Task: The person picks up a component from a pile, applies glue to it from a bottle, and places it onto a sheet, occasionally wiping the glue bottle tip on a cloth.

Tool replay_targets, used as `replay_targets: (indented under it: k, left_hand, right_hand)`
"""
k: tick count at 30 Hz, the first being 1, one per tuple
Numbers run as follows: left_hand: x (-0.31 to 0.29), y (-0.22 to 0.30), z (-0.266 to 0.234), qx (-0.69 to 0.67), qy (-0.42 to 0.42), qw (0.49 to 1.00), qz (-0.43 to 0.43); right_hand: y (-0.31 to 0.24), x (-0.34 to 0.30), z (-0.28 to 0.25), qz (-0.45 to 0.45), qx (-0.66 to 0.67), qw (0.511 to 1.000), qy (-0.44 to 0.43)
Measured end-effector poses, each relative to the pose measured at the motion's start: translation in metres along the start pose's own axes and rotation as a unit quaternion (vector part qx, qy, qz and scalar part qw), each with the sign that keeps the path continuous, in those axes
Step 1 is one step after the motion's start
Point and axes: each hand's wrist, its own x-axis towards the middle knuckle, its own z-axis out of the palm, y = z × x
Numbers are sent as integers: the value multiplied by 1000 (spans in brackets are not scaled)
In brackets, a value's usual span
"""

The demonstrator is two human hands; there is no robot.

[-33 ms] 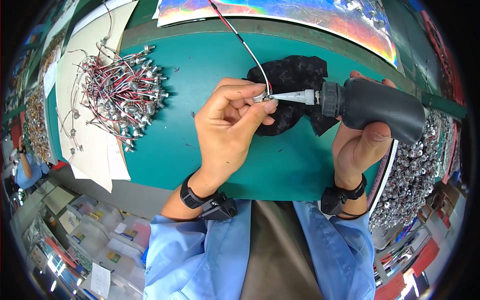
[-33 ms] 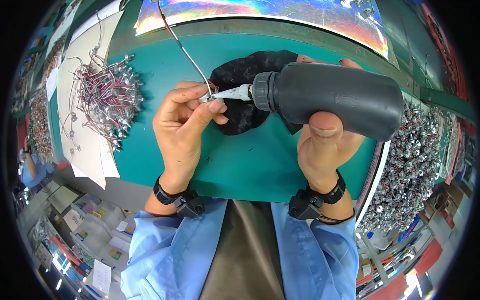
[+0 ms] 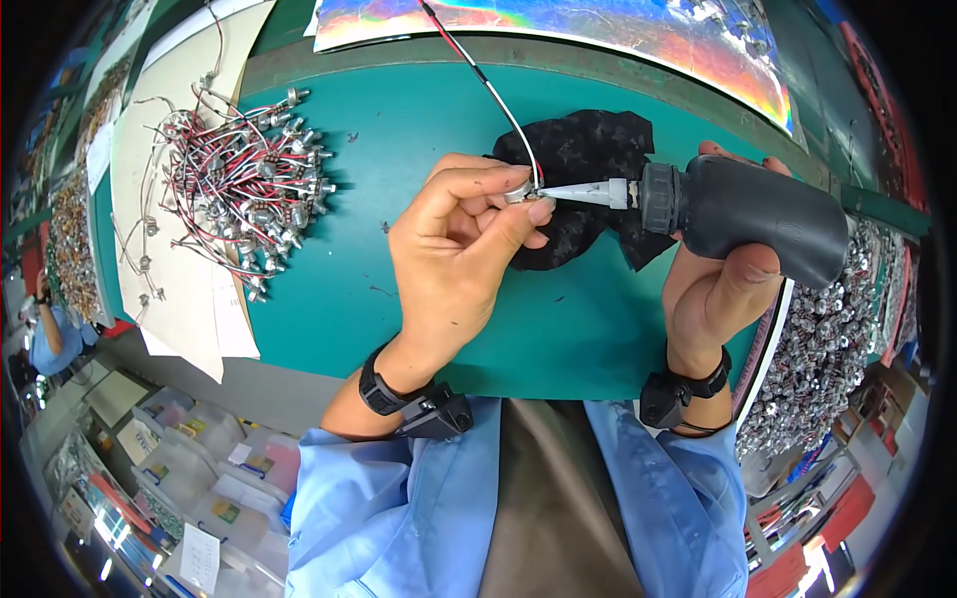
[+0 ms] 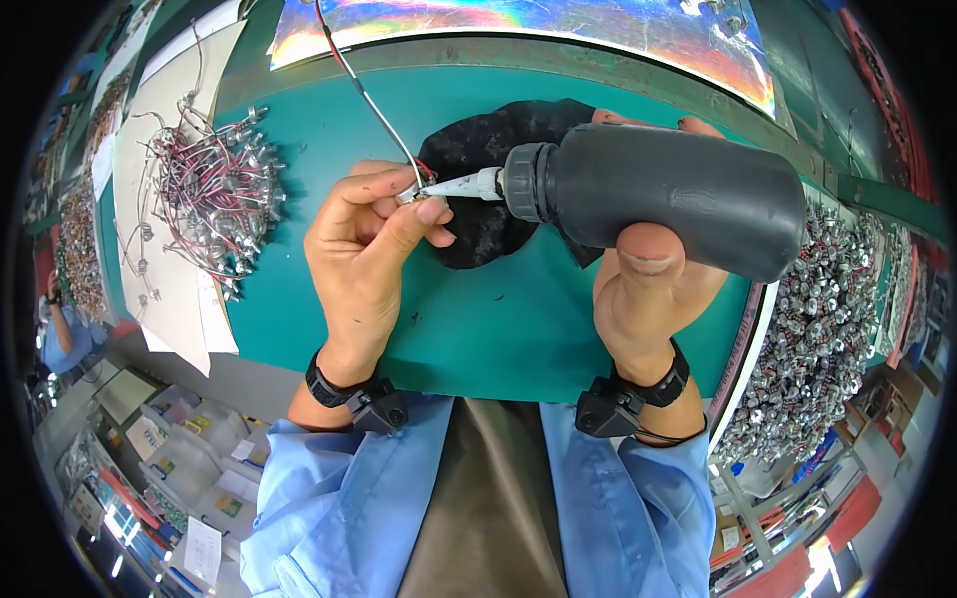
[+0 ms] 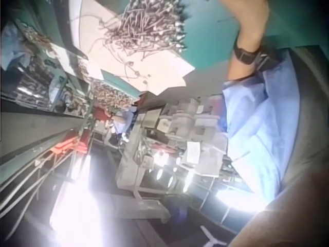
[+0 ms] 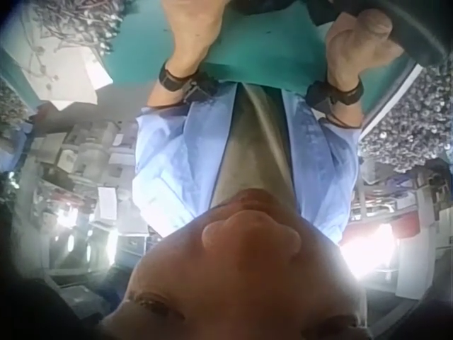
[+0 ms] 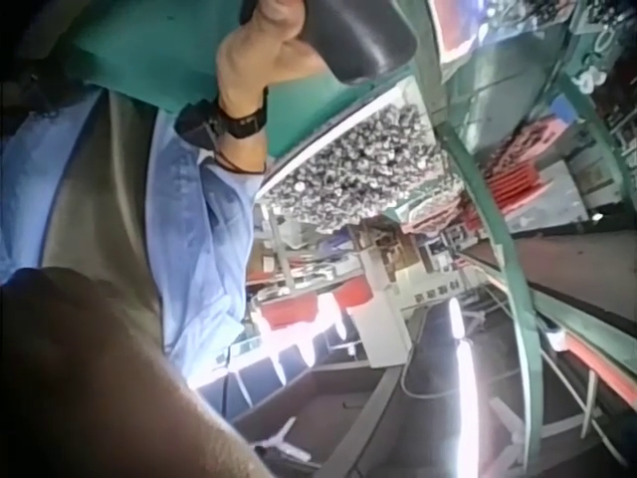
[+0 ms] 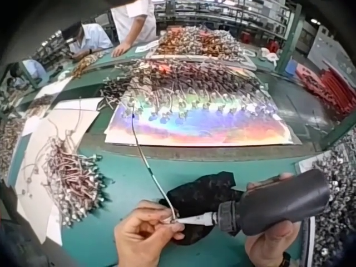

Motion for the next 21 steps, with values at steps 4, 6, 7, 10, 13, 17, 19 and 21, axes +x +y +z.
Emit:
replay_targets:
  k: [4, 6, 7, 10, 13, 17, 19, 21]
  left_hand:
    - [0, 0, 0, -2, -4, 1000, -2]
    - [1, 0, 0, -4, -5, 1000, -5]
    - [0, 0, 0, -4, -4, 1000, -5]
    - [0, 1, 0, -1, 0, 1000, -6]
    - [0, 1, 0, 0, -2, 1000, -6]
    - [0, 1, 1, -5, -2, 1000, -3]
    - [0, 1, 1, -7, -2, 1000, -2]
    - [0, 2, 1, -13, -1, 1000, -9]
  right_hand:
    - [0, -1, 0, 4, 5, 1000, 1]
    - [0, -1, 0, 8, 8, 1000, 2]
    - [0, -1, 0, 1, 2, 1000, -1]
    - [0, -1, 0, -13, -11, 1000, -4]
    - [1, -1, -2, 0, 3, 1000, -1]
    - [0, 1, -1, -18, -16, 1000, 4]
    - [1, 2, 0, -17, -14, 1000, 6]
    - [1, 2, 0, -16, -11, 1000, 8]
